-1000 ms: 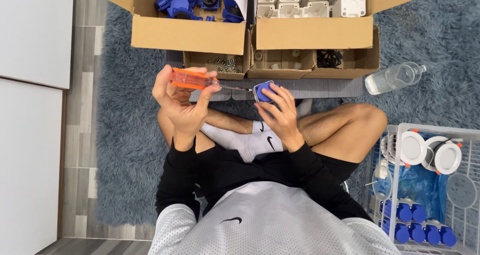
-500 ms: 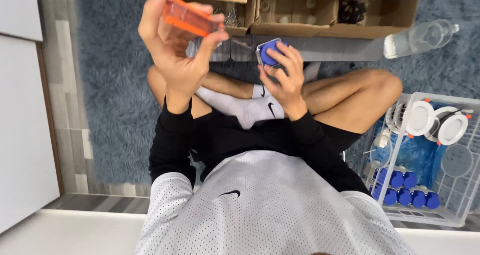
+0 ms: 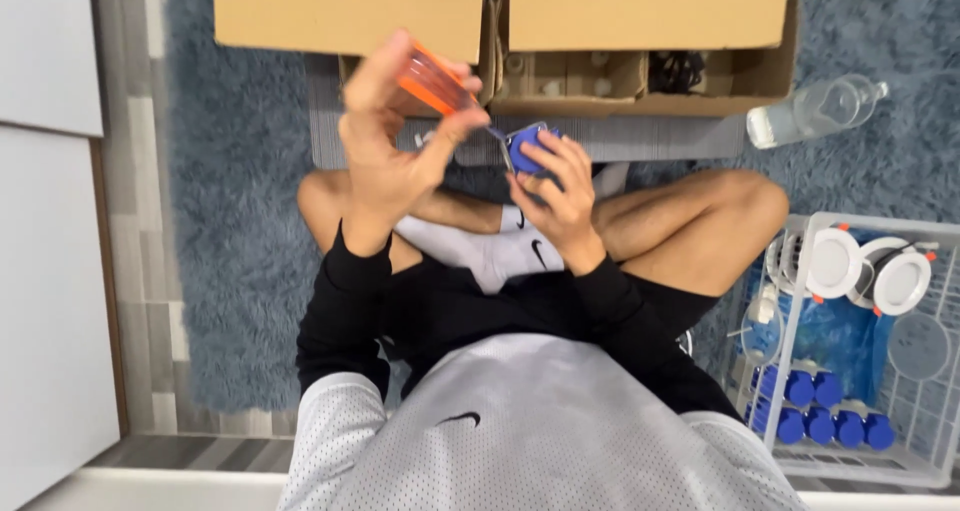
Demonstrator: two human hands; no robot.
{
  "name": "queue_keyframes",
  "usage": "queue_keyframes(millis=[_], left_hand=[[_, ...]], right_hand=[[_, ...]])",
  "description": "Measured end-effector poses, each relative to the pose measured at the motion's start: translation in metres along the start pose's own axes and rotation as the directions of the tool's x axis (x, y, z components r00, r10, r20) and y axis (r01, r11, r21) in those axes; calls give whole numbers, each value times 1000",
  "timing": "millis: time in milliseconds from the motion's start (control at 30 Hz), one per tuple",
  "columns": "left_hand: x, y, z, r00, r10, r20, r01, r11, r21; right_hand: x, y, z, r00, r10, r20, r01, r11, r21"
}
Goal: The person sits on a rug and assembles small electrical components by hand. They use a screwdriver to fasten screws into blue plastic parts, then attach white plastic housings to the blue parts. The person repeats this process with several components, placing finished units into a nearby basket.
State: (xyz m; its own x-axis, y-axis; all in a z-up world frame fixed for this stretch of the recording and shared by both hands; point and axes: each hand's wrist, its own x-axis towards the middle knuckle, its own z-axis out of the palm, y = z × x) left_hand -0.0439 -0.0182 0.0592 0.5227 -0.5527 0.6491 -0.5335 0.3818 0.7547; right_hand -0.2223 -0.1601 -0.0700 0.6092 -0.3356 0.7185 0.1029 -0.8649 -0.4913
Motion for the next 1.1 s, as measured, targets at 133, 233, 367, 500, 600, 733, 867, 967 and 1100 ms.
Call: queue_keyframes(millis=[133,233,367,500,600,733,867,967,1100], left_hand=[[22,20,8,995,19,98,-22,999,33],[35,26,17,997,37,66,-39,999,36],[39,28,23,993,-33,118,51,987,-152],[37,32,25,983,-64,172,96,977,-188],[40,33,27,982,-69,178,98,983,-157],[42,31,30,992,-41,120,48,997,-54],[39,26,29,983,-74,169,108,974,-199],[39,27,28,981,-78,177,110,978,-180],[41,28,30,993,-8,119,5,1000,19]], right_hand=[[0,-4,-1,1000,8,9,-8,1000,14],[1,-5,-1,1000,6,8,-6,1000,15],[-2,-2,1,1000,6,-2,-6,1000,12],[-2,-1,2,1000,-2,-7,2,1000,20],[-3,2,3,1000,-5,-18,6,1000,10],[-6,2,4,1000,10,-10,-10,1000,6],[-7,4,6,1000,19,-14,-19,1000,11],[-5,1,4,1000,15,-15,-15,1000,20],[-8,4,6,1000,8,-10,-7,1000,14]])
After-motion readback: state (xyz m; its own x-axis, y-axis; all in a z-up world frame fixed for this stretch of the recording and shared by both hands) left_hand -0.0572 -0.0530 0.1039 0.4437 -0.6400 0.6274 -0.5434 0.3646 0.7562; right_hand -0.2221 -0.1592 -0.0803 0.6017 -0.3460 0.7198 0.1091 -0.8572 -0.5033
